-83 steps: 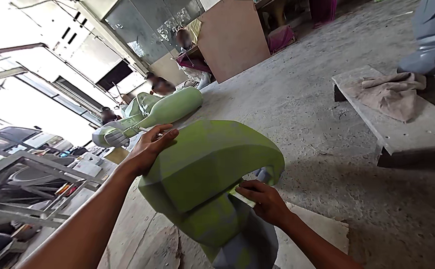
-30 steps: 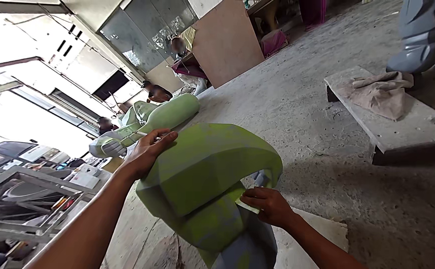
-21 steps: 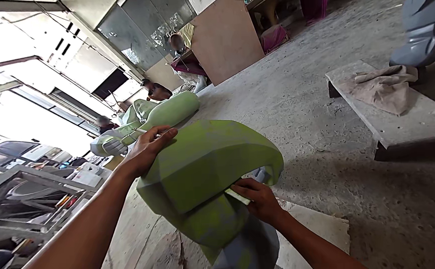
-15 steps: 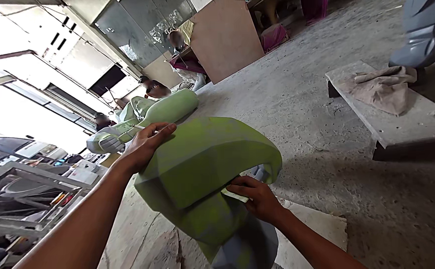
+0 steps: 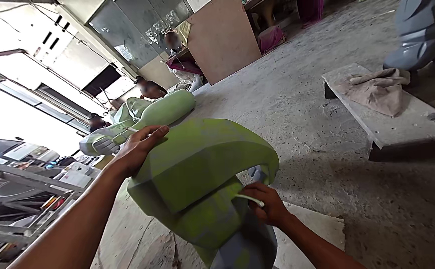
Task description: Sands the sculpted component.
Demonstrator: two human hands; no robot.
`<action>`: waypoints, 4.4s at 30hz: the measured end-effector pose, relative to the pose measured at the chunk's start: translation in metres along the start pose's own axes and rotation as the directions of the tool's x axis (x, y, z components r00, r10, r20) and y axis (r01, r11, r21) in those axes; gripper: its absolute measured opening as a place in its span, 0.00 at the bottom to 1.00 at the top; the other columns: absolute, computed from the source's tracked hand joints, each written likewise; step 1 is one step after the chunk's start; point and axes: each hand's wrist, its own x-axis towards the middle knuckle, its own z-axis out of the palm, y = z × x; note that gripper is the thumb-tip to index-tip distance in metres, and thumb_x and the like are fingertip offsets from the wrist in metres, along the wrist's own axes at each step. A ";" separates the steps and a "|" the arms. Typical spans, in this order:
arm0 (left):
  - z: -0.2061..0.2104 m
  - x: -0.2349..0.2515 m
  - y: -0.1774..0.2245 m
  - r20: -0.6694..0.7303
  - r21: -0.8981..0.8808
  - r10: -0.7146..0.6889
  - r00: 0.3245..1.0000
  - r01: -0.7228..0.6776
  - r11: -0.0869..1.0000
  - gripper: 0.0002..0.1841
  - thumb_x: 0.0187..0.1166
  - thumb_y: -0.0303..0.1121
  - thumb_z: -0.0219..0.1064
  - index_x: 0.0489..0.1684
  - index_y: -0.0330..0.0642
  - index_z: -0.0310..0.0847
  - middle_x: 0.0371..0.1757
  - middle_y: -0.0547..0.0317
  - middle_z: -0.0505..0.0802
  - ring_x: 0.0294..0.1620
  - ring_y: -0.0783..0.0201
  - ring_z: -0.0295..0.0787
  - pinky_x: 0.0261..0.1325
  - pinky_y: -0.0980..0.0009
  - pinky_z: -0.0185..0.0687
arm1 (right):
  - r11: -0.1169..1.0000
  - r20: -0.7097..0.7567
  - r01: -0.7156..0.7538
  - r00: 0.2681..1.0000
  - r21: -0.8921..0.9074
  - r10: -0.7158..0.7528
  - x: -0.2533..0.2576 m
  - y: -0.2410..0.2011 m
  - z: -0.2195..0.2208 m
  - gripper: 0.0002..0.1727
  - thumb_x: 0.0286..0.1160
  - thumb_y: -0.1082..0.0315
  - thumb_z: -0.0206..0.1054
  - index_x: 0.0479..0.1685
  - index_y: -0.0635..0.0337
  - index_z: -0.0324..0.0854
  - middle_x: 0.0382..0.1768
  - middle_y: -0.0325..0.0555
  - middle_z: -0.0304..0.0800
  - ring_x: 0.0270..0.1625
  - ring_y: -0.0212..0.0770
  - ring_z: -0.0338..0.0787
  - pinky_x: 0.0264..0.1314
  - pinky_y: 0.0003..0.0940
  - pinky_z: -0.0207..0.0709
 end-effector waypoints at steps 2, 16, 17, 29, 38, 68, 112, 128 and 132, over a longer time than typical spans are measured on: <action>0.000 -0.002 0.002 -0.007 0.006 -0.012 1.000 0.012 1.000 0.29 0.80 0.69 0.57 0.68 0.63 0.82 0.52 0.57 0.93 0.48 0.59 0.92 0.50 0.48 0.86 | 1.000 -0.013 0.001 1.000 -0.007 -0.001 0.013 0.007 0.003 0.18 0.80 0.70 0.63 0.64 0.48 0.90 0.62 0.39 0.92 0.64 0.34 0.90 0.66 0.36 0.88; 0.000 -0.006 -0.001 -0.045 0.037 -0.059 0.997 0.060 0.997 0.34 0.77 0.75 0.53 0.64 0.60 0.83 0.48 0.54 0.93 0.46 0.55 0.92 0.48 0.43 0.86 | 0.992 0.196 0.031 0.981 -0.122 -0.006 -0.021 0.030 -0.008 0.22 0.81 0.69 0.61 0.73 0.45 0.84 0.69 0.42 0.88 0.70 0.37 0.87 0.72 0.37 0.84; -0.001 -0.004 -0.004 -0.038 0.033 -0.053 0.998 0.055 0.998 0.34 0.77 0.75 0.54 0.64 0.60 0.83 0.49 0.54 0.94 0.47 0.55 0.92 0.49 0.43 0.86 | 0.995 0.174 0.021 0.985 -0.100 -0.003 -0.024 0.033 -0.010 0.22 0.80 0.69 0.62 0.72 0.45 0.85 0.67 0.41 0.88 0.70 0.36 0.87 0.72 0.36 0.84; -0.001 -0.010 -0.013 -0.040 0.011 -0.021 0.999 0.021 1.000 0.29 0.82 0.68 0.55 0.66 0.60 0.83 0.50 0.58 0.93 0.48 0.61 0.92 0.51 0.50 0.87 | 0.990 -0.067 -0.059 0.995 0.126 0.068 0.026 0.016 0.023 0.18 0.79 0.74 0.67 0.64 0.49 0.91 0.63 0.39 0.91 0.66 0.34 0.89 0.71 0.38 0.86; -0.001 -0.013 -0.013 -0.053 -0.029 -0.076 0.996 0.074 0.997 0.31 0.80 0.70 0.55 0.65 0.59 0.83 0.48 0.56 0.94 0.45 0.59 0.92 0.48 0.49 0.87 | 0.978 0.201 -0.128 0.975 0.162 0.094 0.047 -0.004 0.005 0.24 0.79 0.76 0.60 0.68 0.41 0.89 0.64 0.39 0.88 0.68 0.34 0.85 0.71 0.38 0.83; -0.006 -0.018 -0.036 -0.025 -0.030 0.025 0.999 -0.026 0.999 0.26 0.83 0.66 0.56 0.69 0.64 0.82 0.53 0.61 0.94 0.50 0.63 0.92 0.52 0.54 0.89 | 0.980 0.041 -0.108 0.994 0.164 0.103 0.011 0.013 -0.007 0.15 0.84 0.71 0.63 0.62 0.51 0.91 0.59 0.38 0.94 0.63 0.34 0.91 0.69 0.38 0.87; 0.002 -0.026 -0.013 -0.094 -0.014 -0.037 0.995 0.036 0.999 0.28 0.77 0.69 0.61 0.67 0.65 0.83 0.48 0.57 0.93 0.43 0.58 0.92 0.46 0.48 0.87 | 0.986 0.149 -0.030 0.989 0.163 0.006 -0.037 0.000 0.007 0.24 0.78 0.73 0.59 0.70 0.45 0.87 0.70 0.47 0.85 0.70 0.41 0.85 0.72 0.39 0.84; 0.008 -0.020 0.013 -0.070 -0.043 -0.152 0.986 0.149 0.988 0.35 0.73 0.75 0.58 0.60 0.56 0.84 0.42 0.55 0.94 0.38 0.58 0.93 0.41 0.50 0.89 | 0.938 -0.132 -0.266 0.945 0.222 0.299 -0.030 -0.031 -0.031 0.17 0.82 0.74 0.58 0.60 0.56 0.90 0.54 0.43 0.93 0.56 0.39 0.92 0.60 0.39 0.89; 0.009 -0.014 0.015 -0.097 -0.056 -0.209 0.973 0.204 0.977 0.40 0.68 0.79 0.59 0.59 0.54 0.85 0.43 0.55 0.94 0.40 0.58 0.93 0.44 0.49 0.89 | 0.924 -0.142 -0.311 0.927 0.221 0.346 -0.030 -0.031 -0.038 0.16 0.82 0.72 0.59 0.59 0.54 0.91 0.51 0.40 0.94 0.55 0.38 0.92 0.59 0.39 0.90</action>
